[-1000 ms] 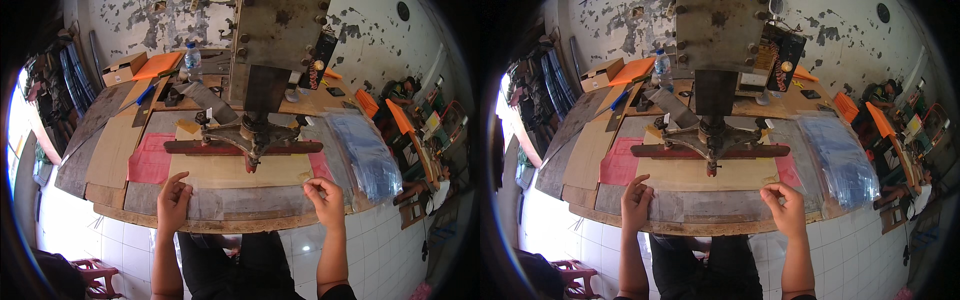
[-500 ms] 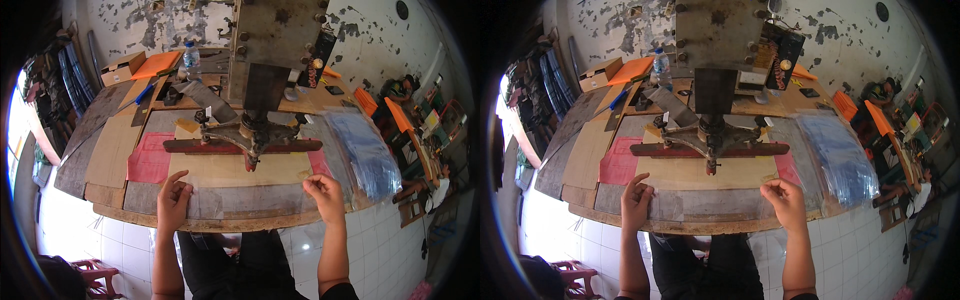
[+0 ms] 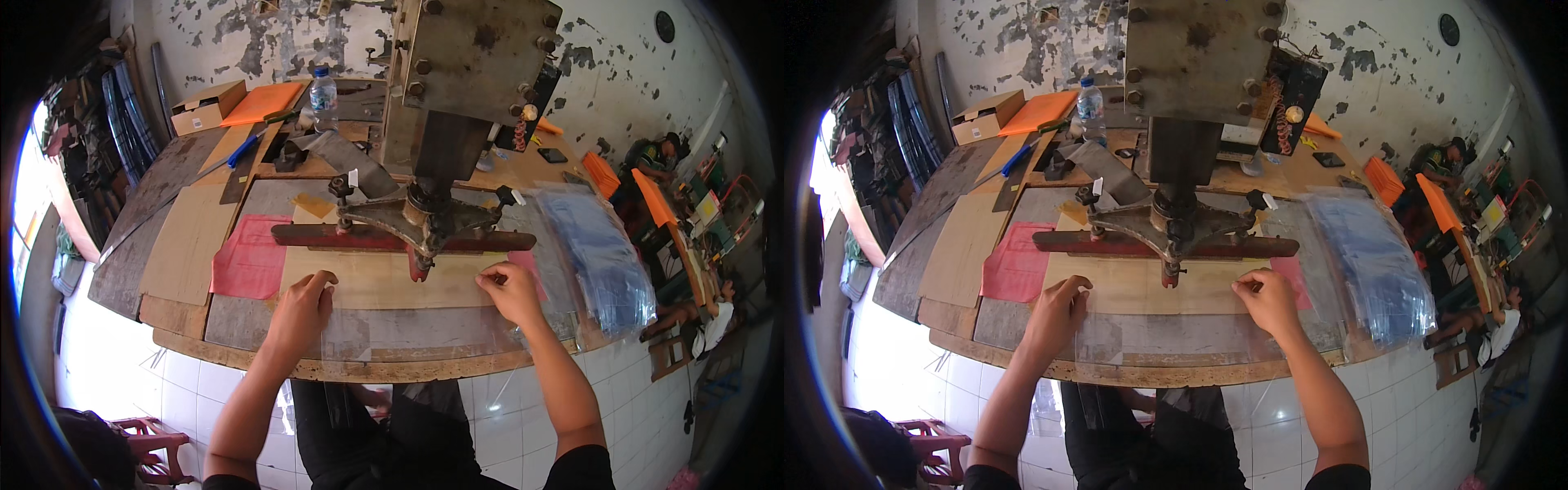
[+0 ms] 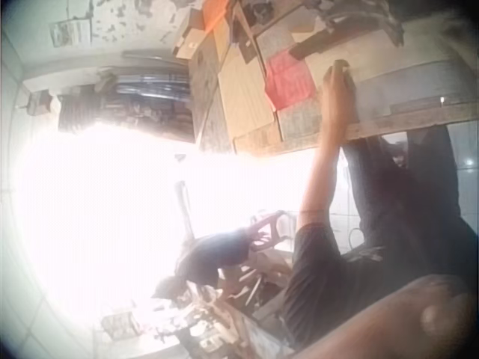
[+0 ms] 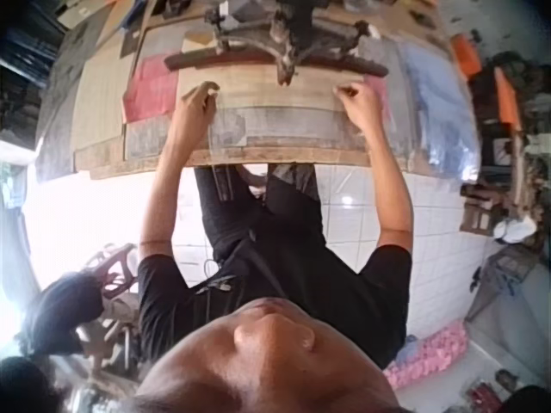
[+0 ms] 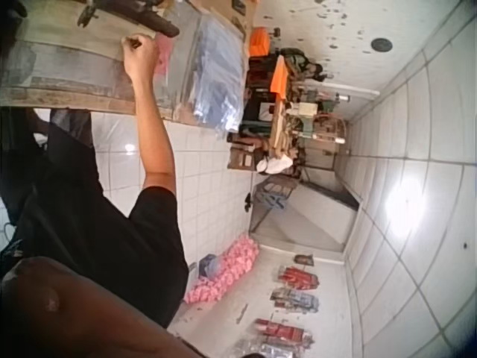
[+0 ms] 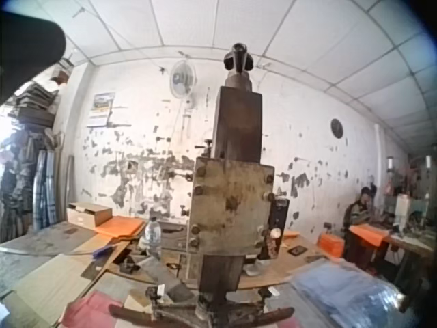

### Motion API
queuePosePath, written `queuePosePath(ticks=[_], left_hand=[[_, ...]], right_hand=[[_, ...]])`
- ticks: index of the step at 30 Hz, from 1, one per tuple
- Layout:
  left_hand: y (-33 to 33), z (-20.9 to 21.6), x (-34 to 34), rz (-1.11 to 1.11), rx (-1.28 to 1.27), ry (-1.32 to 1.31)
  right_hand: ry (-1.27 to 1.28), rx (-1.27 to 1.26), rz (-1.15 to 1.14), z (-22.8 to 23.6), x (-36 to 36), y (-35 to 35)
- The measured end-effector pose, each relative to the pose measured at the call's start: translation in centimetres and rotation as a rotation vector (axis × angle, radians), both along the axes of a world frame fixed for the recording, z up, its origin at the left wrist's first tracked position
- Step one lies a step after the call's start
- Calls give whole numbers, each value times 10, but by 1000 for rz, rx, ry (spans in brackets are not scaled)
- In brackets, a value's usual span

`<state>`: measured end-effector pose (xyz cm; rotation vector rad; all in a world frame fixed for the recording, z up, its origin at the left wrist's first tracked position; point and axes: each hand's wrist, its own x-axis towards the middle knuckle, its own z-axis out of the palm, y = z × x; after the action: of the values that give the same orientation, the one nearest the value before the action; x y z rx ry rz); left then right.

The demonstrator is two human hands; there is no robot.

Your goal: The person handles transparent plastic sheets by hand, unfolding, aligning, and positioning them on the work table beneath the press machine.

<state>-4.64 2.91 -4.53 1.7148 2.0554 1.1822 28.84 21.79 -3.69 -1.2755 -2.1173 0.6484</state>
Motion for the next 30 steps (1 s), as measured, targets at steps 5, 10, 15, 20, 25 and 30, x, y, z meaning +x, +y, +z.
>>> queuePosePath(ticks=[5,10,15,20,25,30], left_hand=[[23,-5,-10,-61,-85,241],[28,-7,-7,-39,-165,341],[25,-4,-4,-28,-146,570],[22,-4,-3,-164,-61,745],[8,0,12,-121,-104,653],[7,-2,14,-110,-137,617]], right_hand=[[9,-17,9,-17,-10,19],[-79,260,69,-17,-13,15],[-143,321,133,-16,-10,14],[-222,320,211,-9,-1,9],[-312,301,206,-9,13,-1],[-273,304,230,-13,15,5]])
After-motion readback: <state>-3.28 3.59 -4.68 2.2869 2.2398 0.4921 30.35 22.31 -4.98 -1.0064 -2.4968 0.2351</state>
